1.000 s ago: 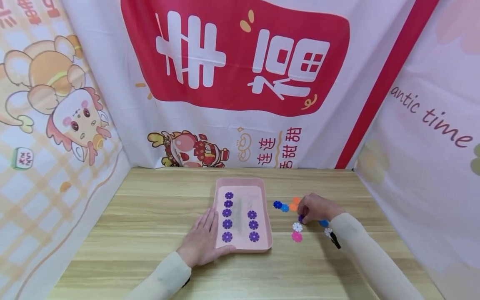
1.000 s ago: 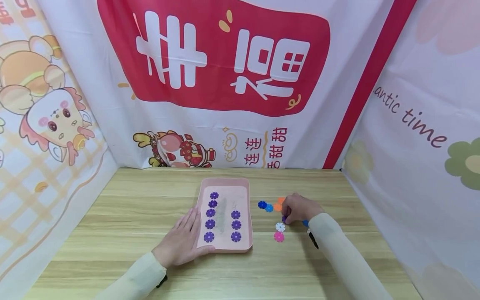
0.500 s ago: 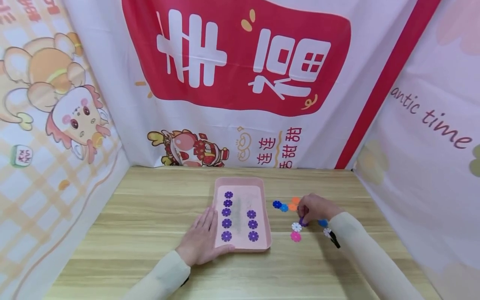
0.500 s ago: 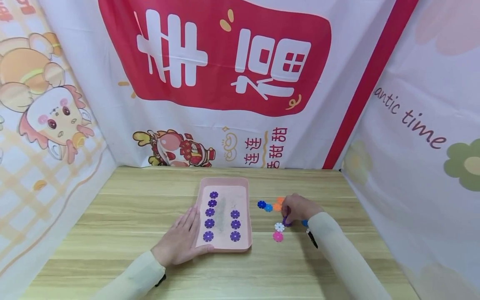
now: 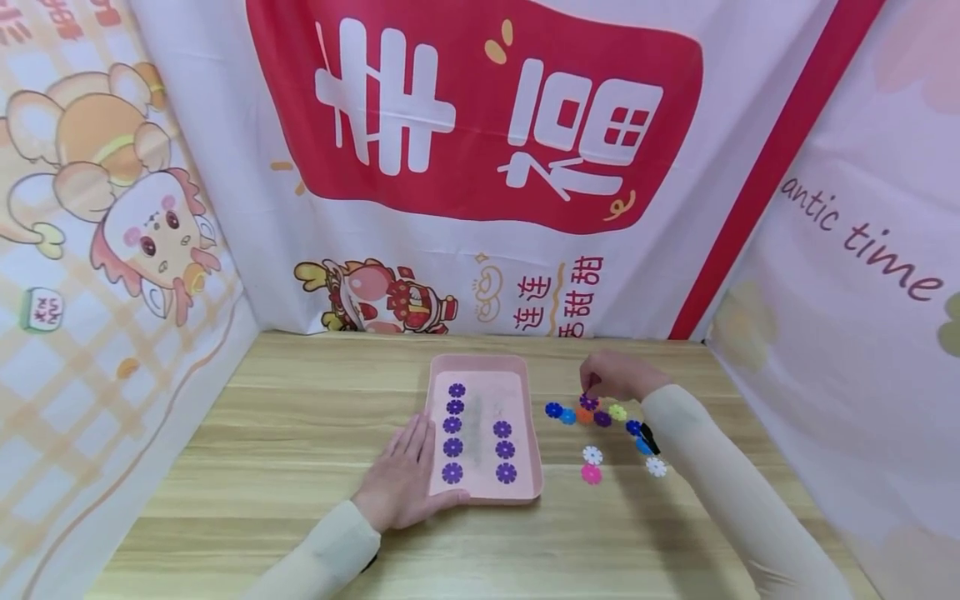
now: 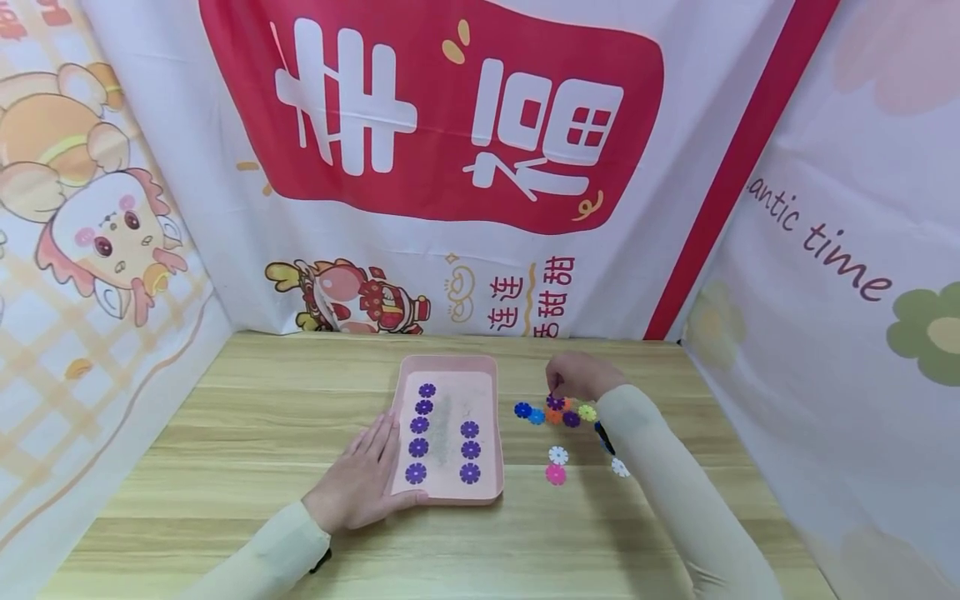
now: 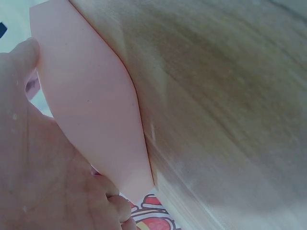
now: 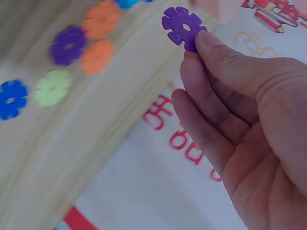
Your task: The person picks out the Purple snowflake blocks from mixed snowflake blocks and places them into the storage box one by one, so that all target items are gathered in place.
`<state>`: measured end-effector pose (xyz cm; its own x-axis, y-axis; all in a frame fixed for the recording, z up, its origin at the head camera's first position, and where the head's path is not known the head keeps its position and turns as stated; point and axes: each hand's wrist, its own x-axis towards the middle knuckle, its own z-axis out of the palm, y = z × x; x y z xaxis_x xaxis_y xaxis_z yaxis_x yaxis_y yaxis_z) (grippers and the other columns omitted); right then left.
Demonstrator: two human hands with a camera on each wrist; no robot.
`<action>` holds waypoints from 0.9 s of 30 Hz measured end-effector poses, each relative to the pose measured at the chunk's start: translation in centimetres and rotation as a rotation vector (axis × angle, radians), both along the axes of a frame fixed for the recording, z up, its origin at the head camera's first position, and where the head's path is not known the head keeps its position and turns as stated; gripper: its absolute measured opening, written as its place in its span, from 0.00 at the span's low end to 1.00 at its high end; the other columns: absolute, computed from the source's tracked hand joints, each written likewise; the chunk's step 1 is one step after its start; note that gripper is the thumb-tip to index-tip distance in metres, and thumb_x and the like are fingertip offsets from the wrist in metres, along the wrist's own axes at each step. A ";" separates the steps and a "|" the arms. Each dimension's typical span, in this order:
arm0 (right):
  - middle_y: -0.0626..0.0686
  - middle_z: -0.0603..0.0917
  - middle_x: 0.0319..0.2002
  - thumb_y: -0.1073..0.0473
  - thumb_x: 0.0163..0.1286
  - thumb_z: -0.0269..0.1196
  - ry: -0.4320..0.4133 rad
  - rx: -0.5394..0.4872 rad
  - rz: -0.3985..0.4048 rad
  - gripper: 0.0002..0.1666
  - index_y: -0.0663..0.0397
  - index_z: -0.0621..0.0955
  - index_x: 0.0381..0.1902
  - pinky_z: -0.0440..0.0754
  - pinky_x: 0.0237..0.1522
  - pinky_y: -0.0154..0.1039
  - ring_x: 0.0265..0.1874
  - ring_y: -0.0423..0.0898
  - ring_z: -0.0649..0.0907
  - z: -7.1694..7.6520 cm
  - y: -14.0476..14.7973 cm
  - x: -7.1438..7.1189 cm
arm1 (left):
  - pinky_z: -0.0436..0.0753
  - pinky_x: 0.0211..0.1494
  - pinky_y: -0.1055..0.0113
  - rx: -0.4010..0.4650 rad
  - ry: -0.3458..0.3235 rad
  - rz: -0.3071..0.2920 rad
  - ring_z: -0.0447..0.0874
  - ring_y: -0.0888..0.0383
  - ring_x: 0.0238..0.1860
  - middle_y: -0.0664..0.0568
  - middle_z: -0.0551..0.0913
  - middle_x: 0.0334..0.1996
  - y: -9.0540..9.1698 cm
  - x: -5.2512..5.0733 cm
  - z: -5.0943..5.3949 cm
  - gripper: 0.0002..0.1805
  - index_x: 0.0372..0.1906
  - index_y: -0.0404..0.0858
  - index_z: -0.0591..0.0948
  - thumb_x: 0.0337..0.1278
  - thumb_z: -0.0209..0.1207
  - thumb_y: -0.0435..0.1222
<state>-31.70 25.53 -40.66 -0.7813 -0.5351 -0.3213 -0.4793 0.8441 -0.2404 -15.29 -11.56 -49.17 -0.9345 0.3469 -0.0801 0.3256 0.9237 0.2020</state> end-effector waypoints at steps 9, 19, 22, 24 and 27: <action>0.50 0.89 0.34 0.64 0.73 0.66 0.070 -0.032 0.079 0.06 0.51 0.88 0.35 0.85 0.39 0.36 0.31 0.41 0.81 2.1 -4.3 -0.5 | 0.55 0.88 0.44 -0.011 -0.002 -0.007 0.46 0.37 0.86 0.34 0.46 0.84 0.0 0.2 0.0 0.66 0.83 0.30 0.51 0.58 0.47 0.79; 0.50 0.87 0.29 0.63 0.74 0.65 0.097 -0.070 0.115 0.09 0.52 0.88 0.33 0.82 0.34 0.33 0.26 0.40 0.79 0.9 -9.7 -1.2 | 0.55 0.88 0.44 -0.015 0.013 -0.007 0.47 0.37 0.86 0.33 0.48 0.84 0.0 0.2 0.0 0.66 0.82 0.29 0.52 0.58 0.48 0.78; 0.48 0.88 0.31 0.62 0.74 0.66 0.114 -0.076 0.108 0.08 0.50 0.89 0.34 0.84 0.37 0.34 0.28 0.40 0.81 -0.6 -11.0 -1.6 | 0.55 0.87 0.43 -0.010 0.017 -0.005 0.47 0.37 0.85 0.33 0.48 0.84 0.0 0.2 0.0 0.66 0.82 0.29 0.52 0.59 0.49 0.77; 0.49 0.90 0.33 0.62 0.73 0.66 0.125 -0.079 0.104 0.07 0.49 0.90 0.36 0.85 0.40 0.34 0.30 0.39 0.83 -1.4 -11.7 -1.7 | 0.55 0.87 0.43 -0.009 0.018 -0.003 0.47 0.37 0.85 0.33 0.48 0.84 0.0 0.3 0.0 0.66 0.82 0.29 0.52 0.59 0.50 0.77; 0.49 0.91 0.35 0.63 0.72 0.67 0.126 -0.097 0.102 0.06 0.50 0.90 0.37 0.87 0.41 0.33 0.31 0.38 0.84 -2.8 -12.4 -2.0 | 0.55 0.87 0.43 -0.009 0.016 -0.003 0.48 0.37 0.85 0.33 0.48 0.84 0.0 0.2 0.1 0.65 0.82 0.29 0.52 0.59 0.50 0.77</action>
<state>-33.69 13.08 -43.47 -0.7523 -0.6372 -0.1676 -0.5925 0.7656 -0.2507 -15.06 -11.52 -49.10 -0.9346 0.3491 -0.0683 0.3316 0.9245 0.1882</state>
